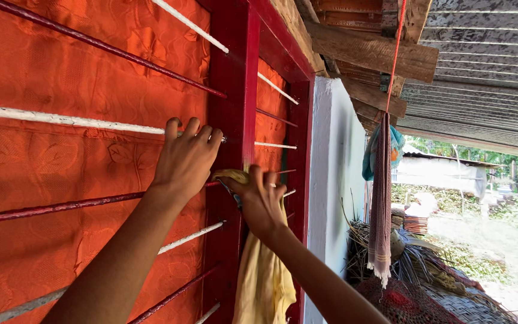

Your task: The person cleans a window grill by hand using a yellow cloth, dipping the cloth into a small metal bowl containing a liquid and wiping the horizontal and vertical bars of the grill.

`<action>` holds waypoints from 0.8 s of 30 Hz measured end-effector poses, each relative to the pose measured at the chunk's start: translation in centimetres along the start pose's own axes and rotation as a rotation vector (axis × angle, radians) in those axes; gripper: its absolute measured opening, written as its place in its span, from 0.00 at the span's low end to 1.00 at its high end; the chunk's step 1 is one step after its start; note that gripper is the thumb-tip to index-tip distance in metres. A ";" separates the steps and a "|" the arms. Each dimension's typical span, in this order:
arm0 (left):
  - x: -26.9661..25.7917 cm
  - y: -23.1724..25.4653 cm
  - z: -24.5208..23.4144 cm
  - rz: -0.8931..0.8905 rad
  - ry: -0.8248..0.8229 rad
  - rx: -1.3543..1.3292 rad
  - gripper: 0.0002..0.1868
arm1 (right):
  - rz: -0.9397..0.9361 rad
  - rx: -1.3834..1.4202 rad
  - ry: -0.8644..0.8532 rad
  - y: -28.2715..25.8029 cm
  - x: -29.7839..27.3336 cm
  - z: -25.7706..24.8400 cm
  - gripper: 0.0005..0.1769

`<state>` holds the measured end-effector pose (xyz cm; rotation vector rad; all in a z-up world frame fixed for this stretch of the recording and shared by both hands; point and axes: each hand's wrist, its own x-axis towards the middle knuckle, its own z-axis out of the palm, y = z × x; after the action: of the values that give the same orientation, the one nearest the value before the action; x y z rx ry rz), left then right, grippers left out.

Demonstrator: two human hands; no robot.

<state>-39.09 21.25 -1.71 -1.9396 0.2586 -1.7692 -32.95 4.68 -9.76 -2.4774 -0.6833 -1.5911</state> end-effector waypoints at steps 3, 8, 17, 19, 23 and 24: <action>0.0 0.1 0.1 0.003 -0.007 -0.004 0.20 | 0.122 0.229 0.010 0.6 -1.3 1.4 0.40; 0.3 0.3 1.0 0.022 -0.046 0.021 0.25 | 0.636 1.074 0.226 -0.6 -2.5 2.9 0.34; 0.5 0.5 4.1 -0.038 -0.027 0.186 0.24 | 0.226 0.699 0.274 -2.3 2.2 3.7 0.36; 0.5 0.6 3.9 -0.091 -0.035 0.258 0.21 | 0.175 0.744 0.326 -1.5 4.6 3.4 0.36; 0.7 0.7 3.2 -0.124 -0.067 0.325 0.20 | 0.020 0.389 0.466 0.9 10.8 1.2 0.28; 0.7 0.7 3.1 -0.114 -0.067 0.337 0.21 | 0.006 0.230 0.485 1.1 12.1 0.4 0.30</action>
<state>-35.81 21.09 -1.48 -1.7925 -0.1677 -1.6872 -27.95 7.59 0.88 -1.8301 -0.7265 -1.8860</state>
